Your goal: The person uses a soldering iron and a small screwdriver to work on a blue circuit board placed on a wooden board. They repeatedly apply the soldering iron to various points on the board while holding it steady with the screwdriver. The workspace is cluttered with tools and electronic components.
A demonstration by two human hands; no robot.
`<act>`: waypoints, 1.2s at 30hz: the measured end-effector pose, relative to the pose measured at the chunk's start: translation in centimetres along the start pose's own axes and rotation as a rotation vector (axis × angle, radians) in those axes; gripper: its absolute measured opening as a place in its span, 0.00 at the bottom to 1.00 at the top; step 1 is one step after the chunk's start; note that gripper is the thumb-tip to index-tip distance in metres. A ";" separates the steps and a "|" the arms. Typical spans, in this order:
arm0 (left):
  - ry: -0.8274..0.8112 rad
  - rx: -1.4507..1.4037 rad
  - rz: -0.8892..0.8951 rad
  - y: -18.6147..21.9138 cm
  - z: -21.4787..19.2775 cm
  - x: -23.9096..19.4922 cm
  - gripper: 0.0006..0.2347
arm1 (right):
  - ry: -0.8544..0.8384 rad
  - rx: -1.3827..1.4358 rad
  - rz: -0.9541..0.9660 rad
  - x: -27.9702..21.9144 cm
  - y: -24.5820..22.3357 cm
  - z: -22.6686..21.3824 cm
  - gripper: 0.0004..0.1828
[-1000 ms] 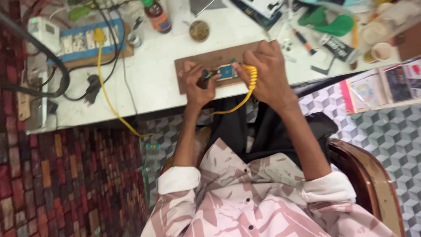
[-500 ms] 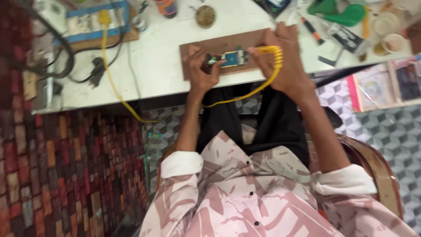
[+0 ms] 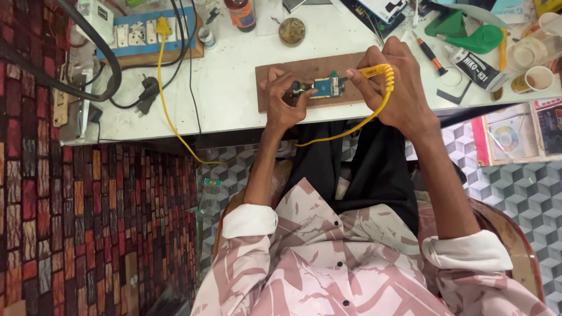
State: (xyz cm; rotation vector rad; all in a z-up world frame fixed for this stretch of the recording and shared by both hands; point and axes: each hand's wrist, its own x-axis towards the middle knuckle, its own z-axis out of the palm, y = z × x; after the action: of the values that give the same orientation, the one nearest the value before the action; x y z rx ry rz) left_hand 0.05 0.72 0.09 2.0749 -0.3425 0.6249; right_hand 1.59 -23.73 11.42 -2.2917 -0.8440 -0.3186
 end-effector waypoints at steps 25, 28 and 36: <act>0.037 0.012 0.009 -0.2 0.3 0.0 0.06 | 0.953 1.381 0.463 -7.3 14.5 8.7 0.17; 0.042 0.002 0.005 0.2 0.3 -0.1 0.07 | 0.967 1.511 0.500 -8.4 16.5 10.9 0.15; 0.029 -0.003 0.006 0.3 0.2 0.4 0.06 | 0.966 1.439 0.628 -8.6 17.2 12.3 0.15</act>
State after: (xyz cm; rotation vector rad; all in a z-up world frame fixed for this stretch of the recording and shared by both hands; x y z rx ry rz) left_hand 0.34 0.34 0.46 2.0603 -0.3331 0.6568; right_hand 6.14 -29.53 -10.22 -0.7414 0.2176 -0.3062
